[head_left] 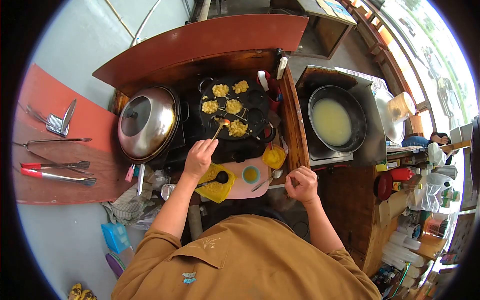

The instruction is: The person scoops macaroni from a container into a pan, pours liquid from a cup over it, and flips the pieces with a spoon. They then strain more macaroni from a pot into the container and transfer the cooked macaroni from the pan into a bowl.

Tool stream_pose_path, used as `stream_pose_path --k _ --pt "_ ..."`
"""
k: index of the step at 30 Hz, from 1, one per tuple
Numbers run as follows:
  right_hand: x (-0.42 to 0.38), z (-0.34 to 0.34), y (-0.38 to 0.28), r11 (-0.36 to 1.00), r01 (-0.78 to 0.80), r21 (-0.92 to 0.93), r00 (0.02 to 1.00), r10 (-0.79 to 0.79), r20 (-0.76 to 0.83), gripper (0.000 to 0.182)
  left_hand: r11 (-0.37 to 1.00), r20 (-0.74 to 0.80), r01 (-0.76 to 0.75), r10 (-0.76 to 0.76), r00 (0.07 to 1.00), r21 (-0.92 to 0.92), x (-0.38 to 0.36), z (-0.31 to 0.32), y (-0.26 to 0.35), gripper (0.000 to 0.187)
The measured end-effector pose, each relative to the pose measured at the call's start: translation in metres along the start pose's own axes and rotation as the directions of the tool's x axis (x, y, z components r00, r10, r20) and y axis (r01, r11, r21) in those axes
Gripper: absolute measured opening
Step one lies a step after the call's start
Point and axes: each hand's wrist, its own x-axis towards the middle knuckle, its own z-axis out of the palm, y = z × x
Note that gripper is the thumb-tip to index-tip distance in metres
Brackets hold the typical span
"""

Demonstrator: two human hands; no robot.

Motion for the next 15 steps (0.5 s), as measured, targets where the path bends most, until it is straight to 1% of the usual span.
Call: stream_pose_path --k 1,2,3,5,6,7,9,10,11,13,14,15 --pt "-0.001 0.001 0.001 1.0 -0.005 0.0 1.0 0.005 -0.005 0.013 1.0 0.026 0.01 -0.01 1.0 0.01 -0.002 -0.002 -0.002 0.033" --pt "-0.003 0.0 0.001 1.0 -0.014 -0.001 1.0 0.014 -0.012 0.013 0.999 -0.01 0.046 -0.047 0.999 -0.025 -0.003 -0.002 -0.005 0.03" --pt "-0.003 0.0 0.001 1.0 -0.017 -0.004 1.0 0.017 -0.015 0.013 0.999 -0.01 0.043 -0.043 0.999 -0.028 -0.002 -0.002 -0.005 0.03" --pt "-0.002 0.0 0.0 1.0 0.002 -0.02 1.0 -0.002 -0.008 0.012 0.976 -0.11 0.12 -0.141 0.984 -0.183 0.002 0.001 -0.006 0.026" --pt "-0.003 0.0 0.0 1.0 -0.002 -0.021 1.0 0.002 -0.012 0.012 0.957 -0.13 0.119 -0.158 0.979 -0.266 0.01 0.001 -0.005 0.023" --pt "-0.003 0.0 0.0 1.0 -0.008 -0.023 1.0 0.008 -0.005 0.012 0.957 -0.129 0.114 -0.153 0.98 -0.268 0.015 0.004 -0.003 0.023" --pt "-0.004 0.0 0.0 0.999 -0.016 -0.032 1.0 0.015 -0.001 0.012 0.948 -0.075 0.076 -0.103 0.992 -0.309 0.024 0.01 0.002 0.025" --pt "-0.004 0.0 0.001 1.0 -0.014 -0.028 1.0 0.014 -0.004 0.011 0.954 -0.044 0.056 -0.072 0.996 -0.294 0.022 0.018 0.0 0.029" --pt "-0.005 0.0 0.001 1.0 -0.012 -0.023 1.0 0.012 -0.005 0.011 0.953 -0.044 0.053 -0.07 0.997 -0.298 0.021 0.022 0.0 0.029" --pt "-0.006 0.002 0.003 1.0 -0.01 -0.02 1.0 0.009 -0.015 0.011 0.984 -0.001 -0.037 0.038 0.999 -0.172 0.021 0.025 0.002 0.034" --pt "-0.007 0.002 0.004 1.0 -0.005 -0.013 1.0 0.005 -0.024 0.011 0.984 0.001 -0.039 0.039 0.999 -0.173 0.02 0.026 0.002 0.034" --pt "-0.007 0.002 0.004 1.0 -0.008 -0.012 1.0 0.008 -0.025 0.011 0.985 0.028 -0.08 0.086 0.996 -0.155 0.022 0.022 0.004 0.035"
